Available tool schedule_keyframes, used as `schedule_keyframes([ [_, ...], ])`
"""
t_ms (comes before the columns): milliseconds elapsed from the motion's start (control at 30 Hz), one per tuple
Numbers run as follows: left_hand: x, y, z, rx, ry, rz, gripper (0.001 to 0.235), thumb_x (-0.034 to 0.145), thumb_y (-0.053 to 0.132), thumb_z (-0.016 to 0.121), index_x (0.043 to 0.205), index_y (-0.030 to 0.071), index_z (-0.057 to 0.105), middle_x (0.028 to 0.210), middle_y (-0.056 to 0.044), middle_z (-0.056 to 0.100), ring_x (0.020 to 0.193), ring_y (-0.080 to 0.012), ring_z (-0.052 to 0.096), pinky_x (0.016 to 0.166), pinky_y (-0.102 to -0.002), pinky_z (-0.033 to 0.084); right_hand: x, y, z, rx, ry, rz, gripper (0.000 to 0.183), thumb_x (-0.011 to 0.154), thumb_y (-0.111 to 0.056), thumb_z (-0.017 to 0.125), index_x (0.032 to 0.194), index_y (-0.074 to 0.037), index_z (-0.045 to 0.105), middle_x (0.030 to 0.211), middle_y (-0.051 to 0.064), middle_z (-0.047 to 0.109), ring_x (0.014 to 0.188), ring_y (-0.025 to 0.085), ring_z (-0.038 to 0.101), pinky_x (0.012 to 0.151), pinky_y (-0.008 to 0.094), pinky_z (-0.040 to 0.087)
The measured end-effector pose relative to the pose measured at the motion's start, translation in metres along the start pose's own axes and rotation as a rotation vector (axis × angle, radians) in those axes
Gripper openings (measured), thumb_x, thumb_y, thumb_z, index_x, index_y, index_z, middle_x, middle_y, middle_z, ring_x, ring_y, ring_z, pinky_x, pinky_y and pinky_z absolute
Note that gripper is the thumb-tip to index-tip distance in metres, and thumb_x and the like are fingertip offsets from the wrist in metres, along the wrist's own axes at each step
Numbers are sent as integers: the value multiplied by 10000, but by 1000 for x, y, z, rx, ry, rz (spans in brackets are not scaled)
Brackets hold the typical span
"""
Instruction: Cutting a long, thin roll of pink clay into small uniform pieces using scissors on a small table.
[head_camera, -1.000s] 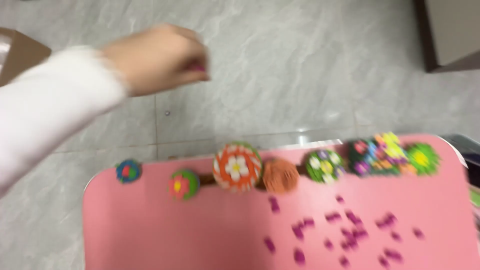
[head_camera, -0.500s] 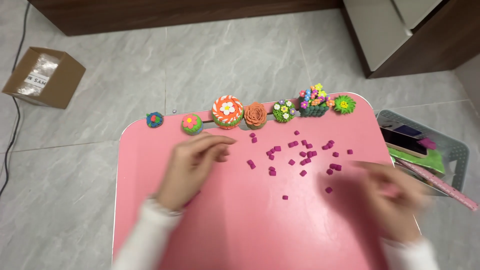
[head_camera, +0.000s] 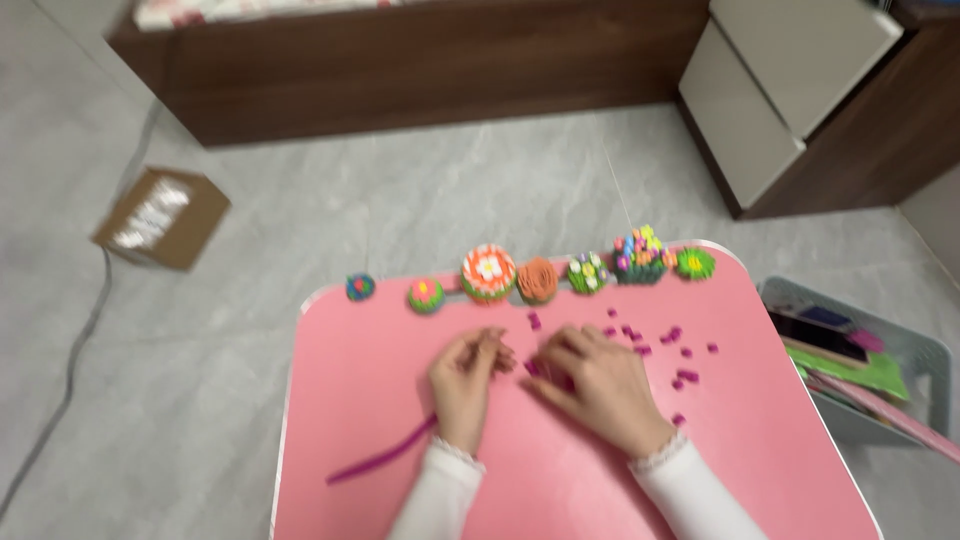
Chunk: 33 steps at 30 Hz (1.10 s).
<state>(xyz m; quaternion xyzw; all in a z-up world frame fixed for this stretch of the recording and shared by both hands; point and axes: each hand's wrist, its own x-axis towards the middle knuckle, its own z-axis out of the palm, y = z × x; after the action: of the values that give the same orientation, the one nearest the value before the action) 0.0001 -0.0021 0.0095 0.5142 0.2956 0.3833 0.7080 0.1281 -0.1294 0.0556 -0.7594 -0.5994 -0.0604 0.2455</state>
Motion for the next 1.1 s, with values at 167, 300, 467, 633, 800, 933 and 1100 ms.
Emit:
schedule_keyframes([
  [167, -3, 6, 5, 20, -84, -33, 241, 966, 84, 637, 1143, -39, 743, 914, -106, 746, 779, -148, 667, 733, -274, 595, 4, -16, -13, -4, 62, -5, 95, 798, -231, 763, 848, -160, 725, 943, -83, 685, 706, 132, 589, 536, 282, 474],
  [300, -7, 14, 8, 324, -211, 163, 108, 921, 84, 710, 983, 20, 771, 911, -6, 682, 686, -76, 592, 627, -204, 516, 3, -14, -18, 123, 98, 48, 108, 777, -169, 752, 880, -163, 720, 786, -64, 695, 604, 110, 578, 512, 263, 468],
  [467, -10, 17, 7, 470, -286, 183, 105, 882, 151, 777, 872, 46, 776, 822, 13, 677, 647, -72, 579, 575, -200, 492, 5, -20, -25, 232, 180, 64, 152, 765, -107, 760, 913, -134, 733, 793, -45, 703, 586, 87, 610, 502, 230, 486],
  [633, -4, 0, 0, 288, -357, 139, 82, 877, 68, 797, 891, 2, 751, 876, -10, 670, 679, -73, 578, 606, -192, 495, 4, -18, -23, 256, 174, 57, 198, 754, -105, 761, 946, -152, 767, 868, -57, 739, 608, 100, 604, 496, 236, 484],
  [800, 0, 5, -2, 152, -390, 41, 43, 925, 20, 729, 936, -22, 733, 914, -42, 673, 766, -93, 635, 678, -202, 541, 3, -17, -22, 280, 137, 65, 270, 730, -85, 764, 994, -139, 779, 844, -54, 748, 616, 81, 634, 486, 216, 505],
  [933, 1, 8, -4, 186, -439, 56, 35, 929, 14, 698, 899, -4, 699, 906, -41, 663, 778, -95, 633, 683, -207, 539, 5, -19, -25, 262, 104, 20, 319, 699, -96, 776, 1012, -153, 773, 747, -67, 736, 628, 81, 612, 494, 222, 487],
  [1100, -3, 15, -1, 295, -402, 110, 78, 941, 34, 669, 876, 4, 699, 852, -22, 668, 703, -82, 603, 631, -208, 512, 4, -20, -28, 282, 89, 4, 389, 698, -103, 776, 1085, -139, 771, 756, -55, 744, 640, 93, 614, 525, 224, 504],
])
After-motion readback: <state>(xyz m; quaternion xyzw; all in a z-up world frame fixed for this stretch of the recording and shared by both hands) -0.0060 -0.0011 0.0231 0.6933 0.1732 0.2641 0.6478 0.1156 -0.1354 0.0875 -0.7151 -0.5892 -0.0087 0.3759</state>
